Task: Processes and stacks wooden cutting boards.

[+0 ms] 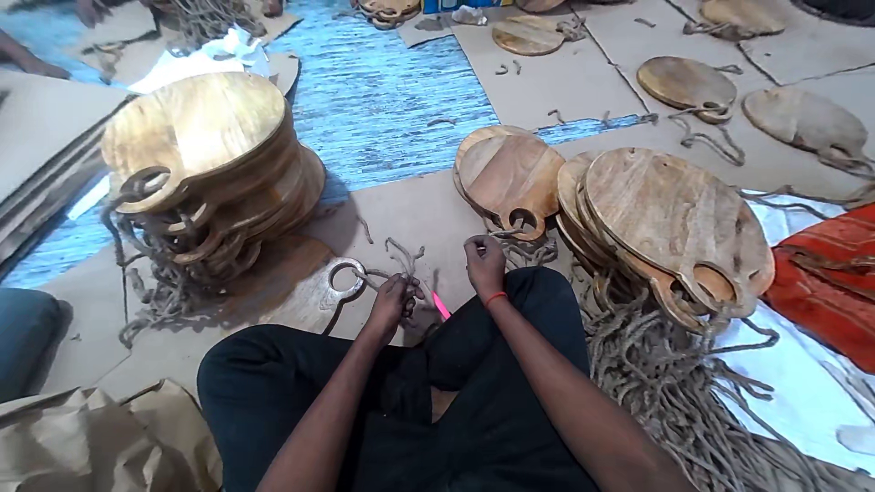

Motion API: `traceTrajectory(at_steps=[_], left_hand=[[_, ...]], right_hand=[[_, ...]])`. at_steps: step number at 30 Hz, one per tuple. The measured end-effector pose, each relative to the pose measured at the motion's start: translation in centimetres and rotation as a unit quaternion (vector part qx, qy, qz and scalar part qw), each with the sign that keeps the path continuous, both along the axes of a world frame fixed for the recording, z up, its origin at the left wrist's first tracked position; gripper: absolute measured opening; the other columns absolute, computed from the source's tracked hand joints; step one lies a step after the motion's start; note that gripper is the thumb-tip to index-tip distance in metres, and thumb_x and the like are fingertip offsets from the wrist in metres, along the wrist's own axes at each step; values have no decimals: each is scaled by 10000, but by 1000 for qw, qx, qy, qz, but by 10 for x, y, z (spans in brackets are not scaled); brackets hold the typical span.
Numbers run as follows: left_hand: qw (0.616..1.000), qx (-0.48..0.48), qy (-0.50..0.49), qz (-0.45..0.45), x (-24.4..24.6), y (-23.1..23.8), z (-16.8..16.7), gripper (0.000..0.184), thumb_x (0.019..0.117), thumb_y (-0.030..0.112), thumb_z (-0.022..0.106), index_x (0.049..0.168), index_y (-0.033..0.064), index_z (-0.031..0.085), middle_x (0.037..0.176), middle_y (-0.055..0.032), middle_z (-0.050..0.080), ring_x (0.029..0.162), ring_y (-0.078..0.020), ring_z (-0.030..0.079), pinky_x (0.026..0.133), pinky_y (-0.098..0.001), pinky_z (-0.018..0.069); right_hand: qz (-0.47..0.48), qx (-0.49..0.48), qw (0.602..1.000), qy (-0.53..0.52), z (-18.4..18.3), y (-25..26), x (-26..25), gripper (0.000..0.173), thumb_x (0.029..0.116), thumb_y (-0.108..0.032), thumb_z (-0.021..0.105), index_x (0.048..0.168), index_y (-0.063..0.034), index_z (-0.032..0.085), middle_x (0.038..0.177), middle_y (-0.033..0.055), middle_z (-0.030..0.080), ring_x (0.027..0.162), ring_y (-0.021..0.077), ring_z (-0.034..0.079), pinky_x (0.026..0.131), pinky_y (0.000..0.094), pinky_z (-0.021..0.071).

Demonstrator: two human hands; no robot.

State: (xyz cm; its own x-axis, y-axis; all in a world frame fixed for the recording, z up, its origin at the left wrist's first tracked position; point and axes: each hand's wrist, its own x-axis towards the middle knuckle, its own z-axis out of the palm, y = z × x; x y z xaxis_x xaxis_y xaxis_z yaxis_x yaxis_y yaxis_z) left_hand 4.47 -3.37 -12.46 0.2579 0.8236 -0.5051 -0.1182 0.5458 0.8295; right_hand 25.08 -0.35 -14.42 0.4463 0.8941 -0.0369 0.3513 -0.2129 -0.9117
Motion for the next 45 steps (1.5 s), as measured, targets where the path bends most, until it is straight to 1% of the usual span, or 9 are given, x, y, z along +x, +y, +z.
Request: traceTrajectory(at_steps=[5,8,12,15,18,26,29,34,45], left_hand=[[1000,12,-2,5,-1,2,3,451,1149,279,238,1201,14,599,853,-66,675,520,-59,485,493,-200,413],[1000,22,-15,2,0,2,1,479,1148,310,236,1171,23,619,833,-58,683,506,-54,487,477,-186,409],[981,97,117,-119,2,2,-5,307,1114,222,428,1134,-3,636,802,-39,650,525,-61,483,495,-220,412],[943,129,213,-222,9,-1,-9,335,1096,253,452,1142,-13,651,847,-52,635,636,-106,540,639,-301,486],[928,123,242,-255,14,0,-3,399,1115,281,382,1151,-15,648,854,-51,624,663,-114,550,663,-309,494],[930,110,223,-272,29,-19,14,478,1118,314,328,1001,-7,663,813,-57,609,694,-144,570,688,-356,505],[932,102,221,-269,42,-28,12,500,1125,326,312,947,4,651,778,-45,587,686,-147,558,692,-363,498],[938,61,246,-236,52,-29,5,494,1131,304,316,948,-3,656,754,-45,586,645,-144,544,646,-352,489],[982,-50,149,-102,45,-44,16,507,1146,289,261,817,51,564,581,35,462,464,-56,395,463,-211,352]], right_hand=[[11,-70,994,78,-5,-3,-2,277,1050,-252,593,1126,1,677,1038,168,690,846,275,686,770,477,578],[105,-33,993,45,6,-23,-12,250,1029,-298,631,1031,-52,676,863,118,656,692,243,614,616,425,526],[275,-92,952,103,12,-25,-27,296,1045,-283,605,1175,-27,676,946,116,693,764,202,640,720,399,550],[315,-132,928,146,1,-15,-30,246,1028,-235,627,1069,3,672,862,73,656,747,132,608,740,332,520],[276,-114,923,245,4,-14,-31,235,1082,-170,495,1093,16,638,920,44,692,830,93,660,812,283,555],[-5,-118,883,455,19,-9,-32,412,1139,-328,307,847,-104,491,593,-35,402,466,90,420,478,234,435],[-10,-109,920,375,11,-9,-33,464,1138,-334,321,765,-104,474,551,-41,373,422,70,363,421,209,355],[54,-100,993,-18,2,-4,-35,529,1104,-394,363,874,-20,658,730,111,592,715,275,611,710,485,494],[66,-73,992,-75,-8,1,-61,548,1103,-382,366,844,3,657,701,147,611,715,308,645,707,493,506]])
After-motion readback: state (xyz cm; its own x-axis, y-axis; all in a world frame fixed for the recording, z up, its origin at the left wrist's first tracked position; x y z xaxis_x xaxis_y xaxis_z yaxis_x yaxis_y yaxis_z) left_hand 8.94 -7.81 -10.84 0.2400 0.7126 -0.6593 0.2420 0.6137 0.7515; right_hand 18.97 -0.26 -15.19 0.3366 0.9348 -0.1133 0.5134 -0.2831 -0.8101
